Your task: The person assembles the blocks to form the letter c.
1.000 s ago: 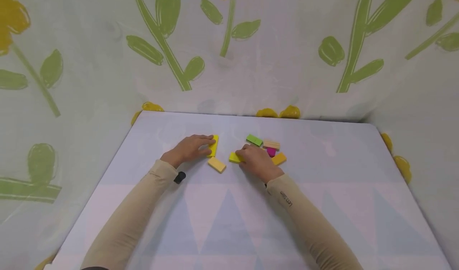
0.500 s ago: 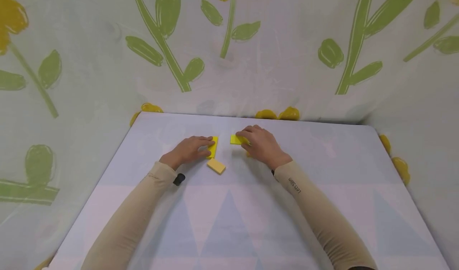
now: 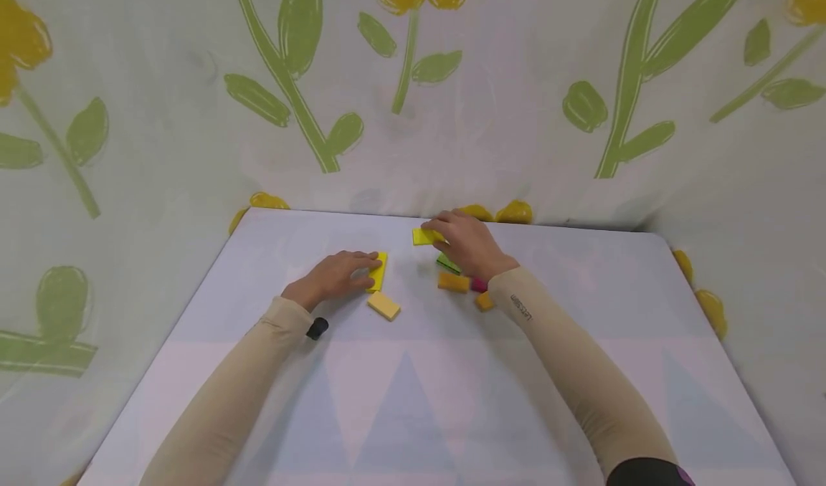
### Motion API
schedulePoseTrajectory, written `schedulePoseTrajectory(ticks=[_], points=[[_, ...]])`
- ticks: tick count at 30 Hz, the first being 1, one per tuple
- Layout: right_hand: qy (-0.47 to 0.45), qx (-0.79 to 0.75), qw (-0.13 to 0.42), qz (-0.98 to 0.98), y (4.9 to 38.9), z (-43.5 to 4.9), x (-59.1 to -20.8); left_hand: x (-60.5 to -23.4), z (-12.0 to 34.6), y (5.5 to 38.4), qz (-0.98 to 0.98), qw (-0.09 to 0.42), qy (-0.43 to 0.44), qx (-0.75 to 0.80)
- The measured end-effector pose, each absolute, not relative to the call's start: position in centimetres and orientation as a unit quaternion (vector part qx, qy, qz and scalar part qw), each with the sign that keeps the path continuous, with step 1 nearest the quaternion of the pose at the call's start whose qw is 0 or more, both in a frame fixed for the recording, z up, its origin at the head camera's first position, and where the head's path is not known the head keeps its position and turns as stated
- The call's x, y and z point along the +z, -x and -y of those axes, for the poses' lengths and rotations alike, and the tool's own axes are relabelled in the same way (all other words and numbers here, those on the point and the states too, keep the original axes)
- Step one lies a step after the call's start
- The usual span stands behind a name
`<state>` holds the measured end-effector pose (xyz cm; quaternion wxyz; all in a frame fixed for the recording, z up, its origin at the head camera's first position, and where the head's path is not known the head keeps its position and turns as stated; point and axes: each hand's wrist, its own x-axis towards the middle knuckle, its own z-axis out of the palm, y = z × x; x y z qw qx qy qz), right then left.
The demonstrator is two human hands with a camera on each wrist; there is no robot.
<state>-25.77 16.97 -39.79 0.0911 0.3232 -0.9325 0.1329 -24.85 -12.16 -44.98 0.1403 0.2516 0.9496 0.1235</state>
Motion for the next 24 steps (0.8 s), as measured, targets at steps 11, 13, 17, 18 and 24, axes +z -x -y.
schedulePoseTrajectory(ticks=[11, 13, 17, 18, 24], points=[[-0.341, 0.097, 0.056, 0.934, 29.5, -15.6, -41.4, -44.9, 12.1, 25.2, -0.948, 0.145, -0.253, 0.124], [-0.341, 0.093, 0.050, 0.934, 29.9, -15.1, -41.7, -45.0, 12.1, 25.2, -0.948, 0.144, -0.256, 0.123], [-0.328, 0.092, 0.035, 0.939, 30.5, -14.2, -42.5, -45.0, 12.1, 25.3, -0.947, 0.147, -0.256, 0.125], [-0.326, 0.094, 0.031, 0.940, 30.6, -13.9, -42.7, -45.0, 12.1, 25.4, -0.947, 0.149, -0.255, 0.125], [-0.326, 0.098, 0.009, 0.940, 31.4, -12.3, -44.0, -44.8, 12.2, 25.4, -0.945, 0.142, -0.263, 0.132]])
